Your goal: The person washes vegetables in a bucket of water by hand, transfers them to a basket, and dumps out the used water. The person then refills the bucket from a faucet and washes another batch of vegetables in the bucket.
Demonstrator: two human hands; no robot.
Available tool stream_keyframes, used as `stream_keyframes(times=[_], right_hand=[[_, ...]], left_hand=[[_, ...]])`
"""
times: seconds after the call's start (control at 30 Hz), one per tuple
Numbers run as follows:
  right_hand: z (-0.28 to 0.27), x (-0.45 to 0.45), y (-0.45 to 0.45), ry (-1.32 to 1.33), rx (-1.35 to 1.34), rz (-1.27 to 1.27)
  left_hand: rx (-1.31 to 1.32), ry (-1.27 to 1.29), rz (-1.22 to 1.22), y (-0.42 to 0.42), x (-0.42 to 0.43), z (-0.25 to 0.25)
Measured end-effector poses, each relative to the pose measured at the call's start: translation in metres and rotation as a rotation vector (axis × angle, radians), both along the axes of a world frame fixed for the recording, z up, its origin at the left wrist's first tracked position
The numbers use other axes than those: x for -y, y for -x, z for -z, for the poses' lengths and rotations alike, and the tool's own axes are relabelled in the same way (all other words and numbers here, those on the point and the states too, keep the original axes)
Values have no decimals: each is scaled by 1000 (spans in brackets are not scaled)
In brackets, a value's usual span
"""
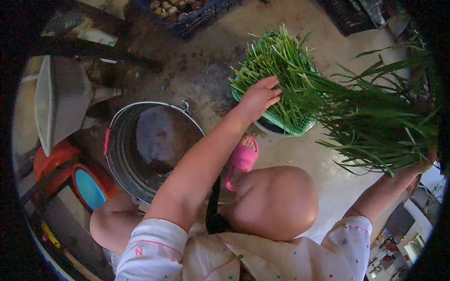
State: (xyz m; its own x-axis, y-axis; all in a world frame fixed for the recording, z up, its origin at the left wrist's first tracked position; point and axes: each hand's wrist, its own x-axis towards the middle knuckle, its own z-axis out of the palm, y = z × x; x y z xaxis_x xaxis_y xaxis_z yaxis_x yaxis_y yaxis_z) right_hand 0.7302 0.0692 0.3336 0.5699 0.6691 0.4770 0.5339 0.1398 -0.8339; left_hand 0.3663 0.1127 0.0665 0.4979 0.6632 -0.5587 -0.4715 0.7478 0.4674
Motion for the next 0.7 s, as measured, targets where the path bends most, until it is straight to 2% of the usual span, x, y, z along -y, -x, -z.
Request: stream_keyframes(times=[0.23, 0.37, 0.43, 0.5, 0.57, 0.63, 0.7], right_hand=[[-80, -14, 56, -91, 79, -112], [-124, 10, 105, -156, 49, -224], [-135, 21, 137, -158, 9, -306], [-142, 33, 174, -159, -39, -394], [-143, 47, 211, -149, -106, -485], [-143, 44, 254, -104, -166, -592], [-136, 44, 301, -35, -234, -699]], left_hand=[[65, 76, 58, 0, 20, -41], [172, 77, 22, -1, 54, -85], [334, 413, -13, -5, 64, -110], [421, 400, 18, 8, 77, -138], [564, 377, -29, 29, 90, -162], [578, 410, -144, 59, 95, -179], [641, 215, -306, 112, 108, -201]])
